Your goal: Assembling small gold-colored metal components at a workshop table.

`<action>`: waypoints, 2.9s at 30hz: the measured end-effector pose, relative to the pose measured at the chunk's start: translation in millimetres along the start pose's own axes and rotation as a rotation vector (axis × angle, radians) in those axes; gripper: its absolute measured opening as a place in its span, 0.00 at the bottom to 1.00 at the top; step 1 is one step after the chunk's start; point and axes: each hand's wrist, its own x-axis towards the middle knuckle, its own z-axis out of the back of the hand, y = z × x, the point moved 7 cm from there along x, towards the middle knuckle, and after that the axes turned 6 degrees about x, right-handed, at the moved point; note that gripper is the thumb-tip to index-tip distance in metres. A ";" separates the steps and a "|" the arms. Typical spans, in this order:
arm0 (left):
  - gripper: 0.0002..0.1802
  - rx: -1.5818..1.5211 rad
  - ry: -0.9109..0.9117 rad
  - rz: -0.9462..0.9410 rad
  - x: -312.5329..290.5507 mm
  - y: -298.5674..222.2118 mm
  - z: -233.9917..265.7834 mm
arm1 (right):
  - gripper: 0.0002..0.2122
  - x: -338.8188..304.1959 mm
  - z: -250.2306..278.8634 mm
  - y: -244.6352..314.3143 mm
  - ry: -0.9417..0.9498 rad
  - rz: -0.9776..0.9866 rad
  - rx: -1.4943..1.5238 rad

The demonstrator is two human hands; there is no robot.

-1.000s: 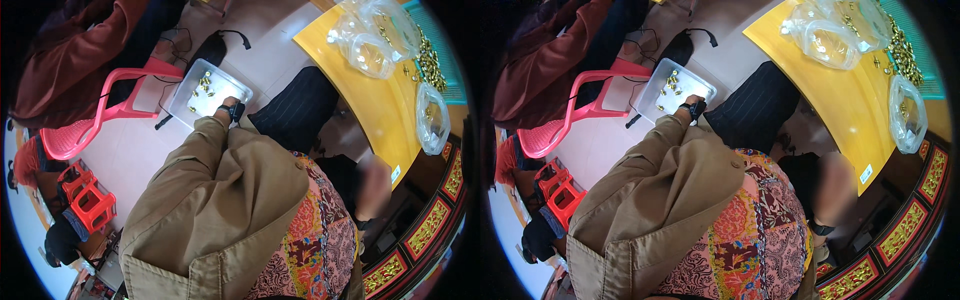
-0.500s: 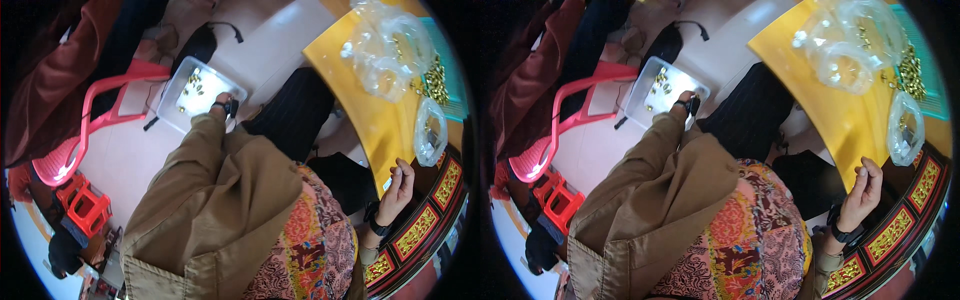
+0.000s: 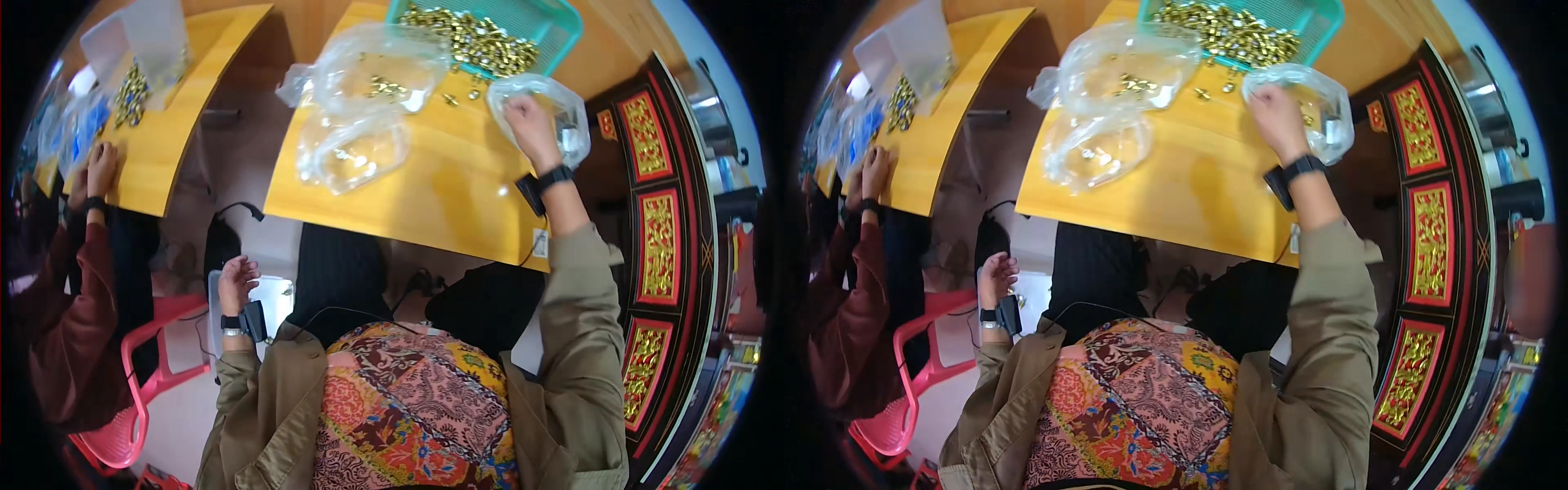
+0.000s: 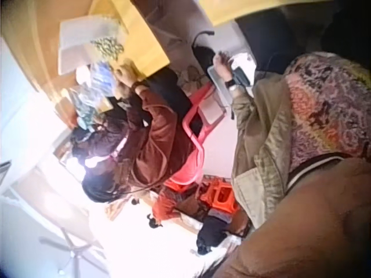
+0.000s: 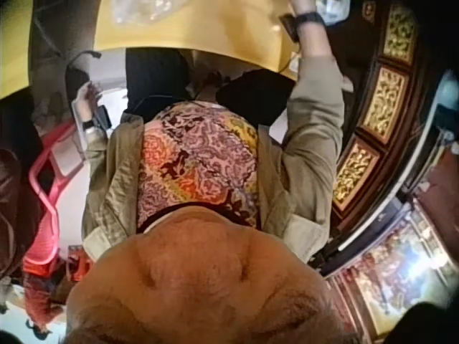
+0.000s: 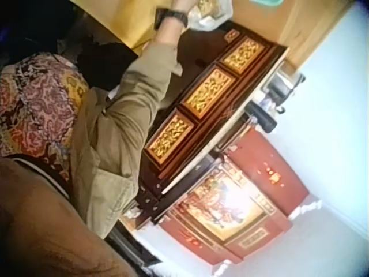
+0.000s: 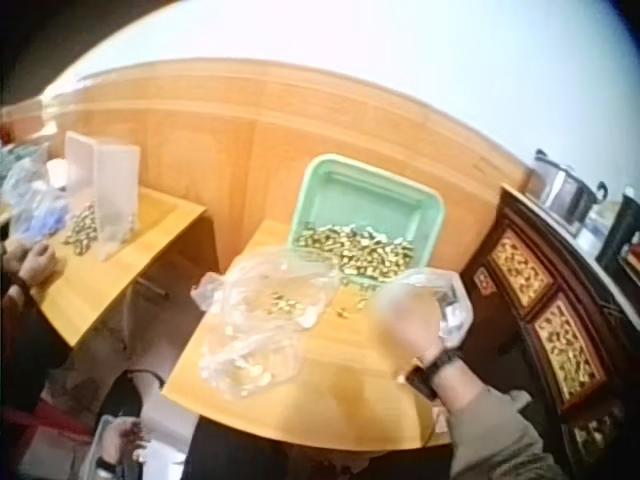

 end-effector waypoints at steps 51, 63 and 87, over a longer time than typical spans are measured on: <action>0.18 -0.125 1.044 -0.081 -303.3 -29.1 -555.9 | 0.06 -339.1 212.6 3.0 -0.074 0.017 0.632; 0.18 -0.149 0.998 0.084 -311.1 -4.3 -549.8 | 0.03 -347.1 208.2 19.5 -0.154 0.187 0.430; 0.12 -0.064 0.967 0.027 -302.1 10.4 -553.9 | 0.02 -352.4 199.8 5.7 -0.232 0.201 0.293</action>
